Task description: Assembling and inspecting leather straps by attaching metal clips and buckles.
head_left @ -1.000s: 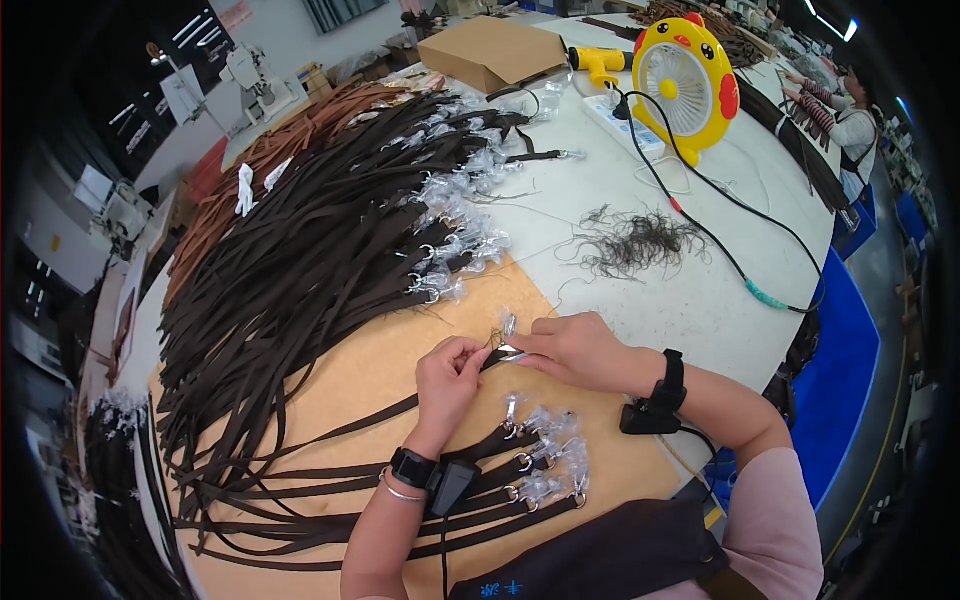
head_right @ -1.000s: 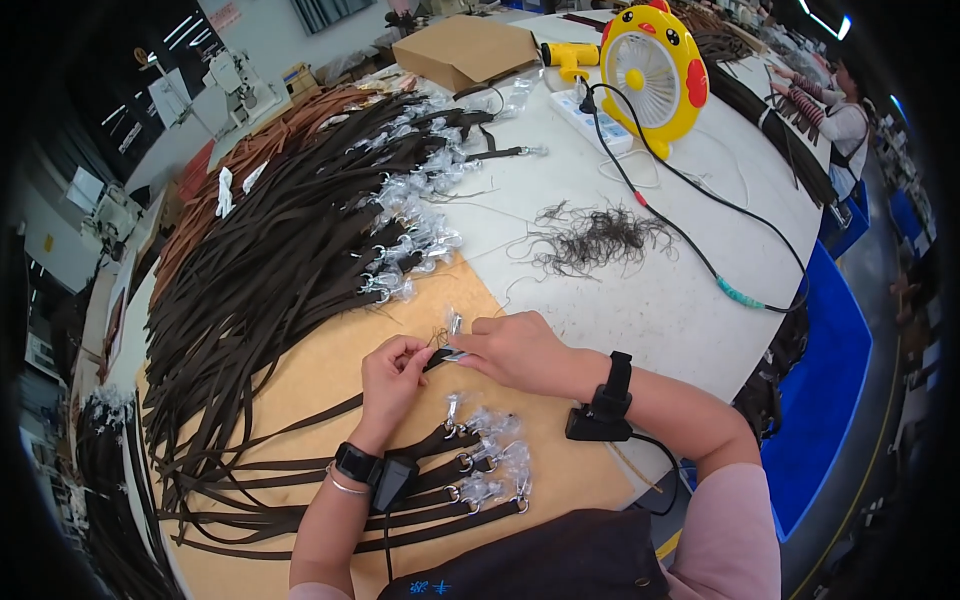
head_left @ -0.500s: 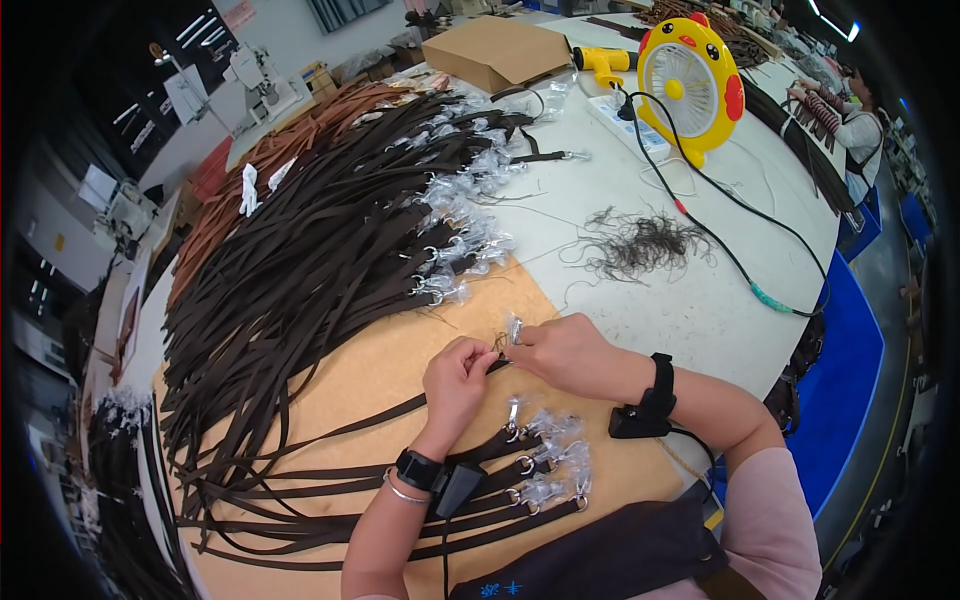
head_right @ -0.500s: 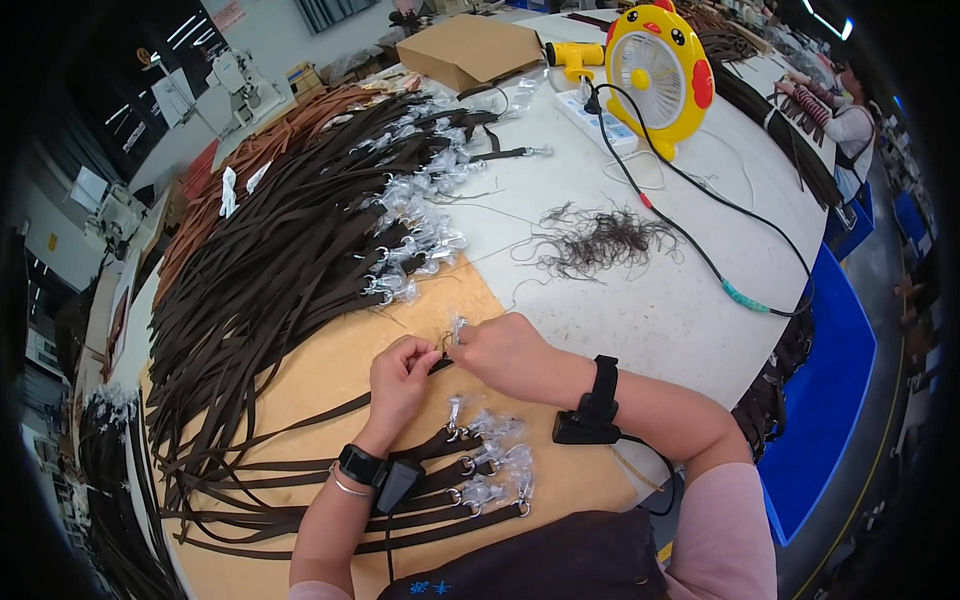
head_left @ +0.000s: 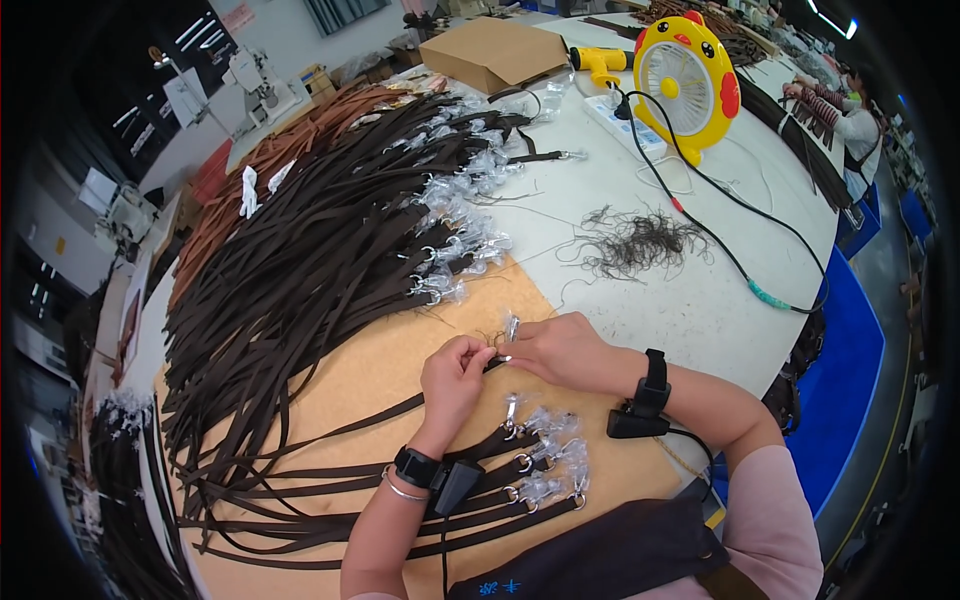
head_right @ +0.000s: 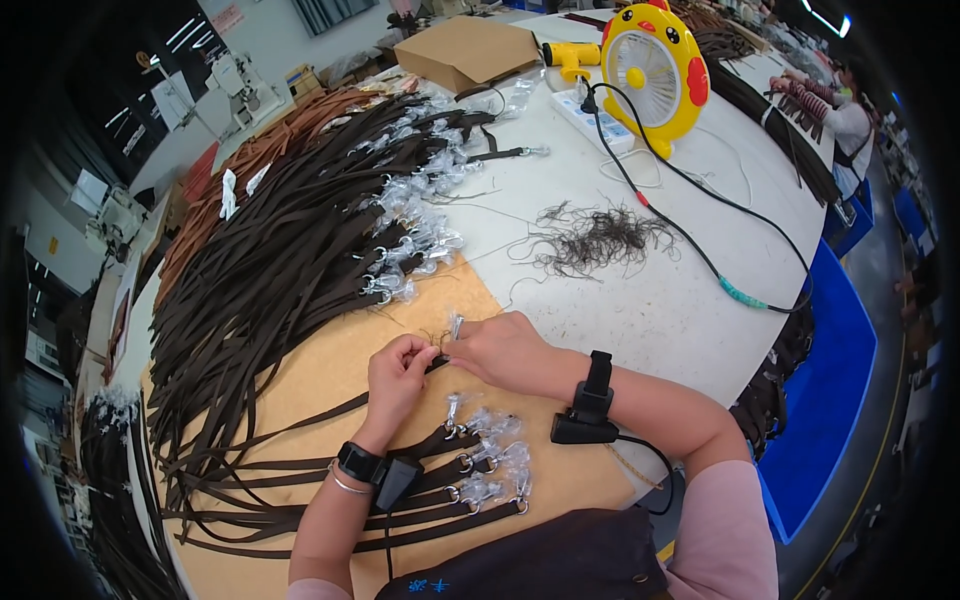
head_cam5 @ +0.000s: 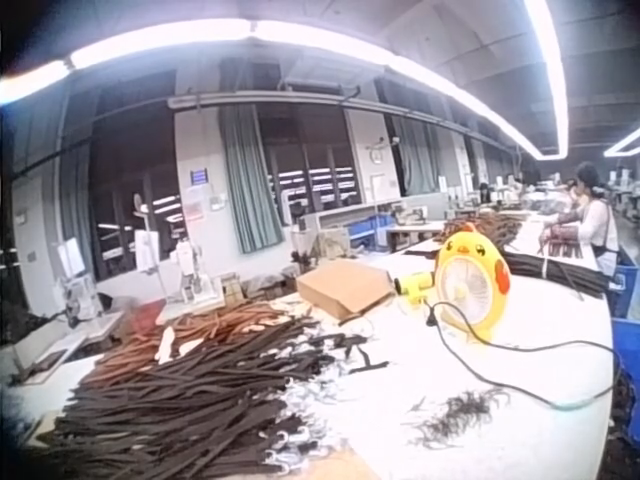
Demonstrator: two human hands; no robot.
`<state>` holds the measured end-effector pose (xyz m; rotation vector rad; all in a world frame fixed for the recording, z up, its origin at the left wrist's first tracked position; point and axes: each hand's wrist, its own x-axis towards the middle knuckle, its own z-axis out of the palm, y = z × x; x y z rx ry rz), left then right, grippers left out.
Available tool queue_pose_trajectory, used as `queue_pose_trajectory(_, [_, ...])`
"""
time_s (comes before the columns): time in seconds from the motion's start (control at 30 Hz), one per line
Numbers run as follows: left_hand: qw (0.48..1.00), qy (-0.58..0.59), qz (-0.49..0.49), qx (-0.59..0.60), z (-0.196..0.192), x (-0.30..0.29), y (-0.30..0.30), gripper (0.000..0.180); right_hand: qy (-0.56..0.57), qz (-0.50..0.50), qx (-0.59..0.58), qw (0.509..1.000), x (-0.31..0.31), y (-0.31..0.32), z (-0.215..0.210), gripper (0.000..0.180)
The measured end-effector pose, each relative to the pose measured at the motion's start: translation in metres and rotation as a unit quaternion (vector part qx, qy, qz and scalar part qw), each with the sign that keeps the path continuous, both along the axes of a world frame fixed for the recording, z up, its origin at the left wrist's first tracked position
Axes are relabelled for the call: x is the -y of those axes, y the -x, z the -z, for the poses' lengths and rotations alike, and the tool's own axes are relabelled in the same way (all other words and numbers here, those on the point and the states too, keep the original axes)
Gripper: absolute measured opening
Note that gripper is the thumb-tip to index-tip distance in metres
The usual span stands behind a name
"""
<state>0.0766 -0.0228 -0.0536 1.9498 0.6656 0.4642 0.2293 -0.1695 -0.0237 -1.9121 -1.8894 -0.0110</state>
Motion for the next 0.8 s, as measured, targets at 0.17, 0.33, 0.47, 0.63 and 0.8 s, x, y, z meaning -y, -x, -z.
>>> queue_pose_trajectory(0.17, [0.999, -0.027, 0.024, 0.018, 0.002, -0.001, -0.006, 0.012, -0.013, -0.022, -0.003, 1.000, -0.002, -0.004, 0.000, 0.015])
queue_pose_trajectory(0.33, [0.996, -0.038, 0.039, 0.069, 0.016, -0.011, -0.009, 0.009, -0.050, 0.001, -0.062, 0.997, -0.008, -0.008, 0.017, 0.023])
queue_pose_trajectory(0.47, [0.995, 0.055, 0.063, 0.049, 0.022, -0.046, 0.006, 0.011, -0.072, -0.046, -0.111, 0.990, -0.013, 0.000, 0.017, 0.020])
queue_pose_trajectory(0.63, [0.926, -0.347, 0.096, -0.113, -0.052, -0.019, -0.024, 0.017, -0.051, 0.028, -0.284, 0.957, 0.006, -0.007, 0.010, 0.026])
queue_pose_trajectory(0.8, [0.893, -0.423, 0.130, -0.075, -0.048, -0.039, -0.012, 0.032, -0.046, 0.080, -0.208, 0.974, -0.003, -0.019, 0.017, 0.034])
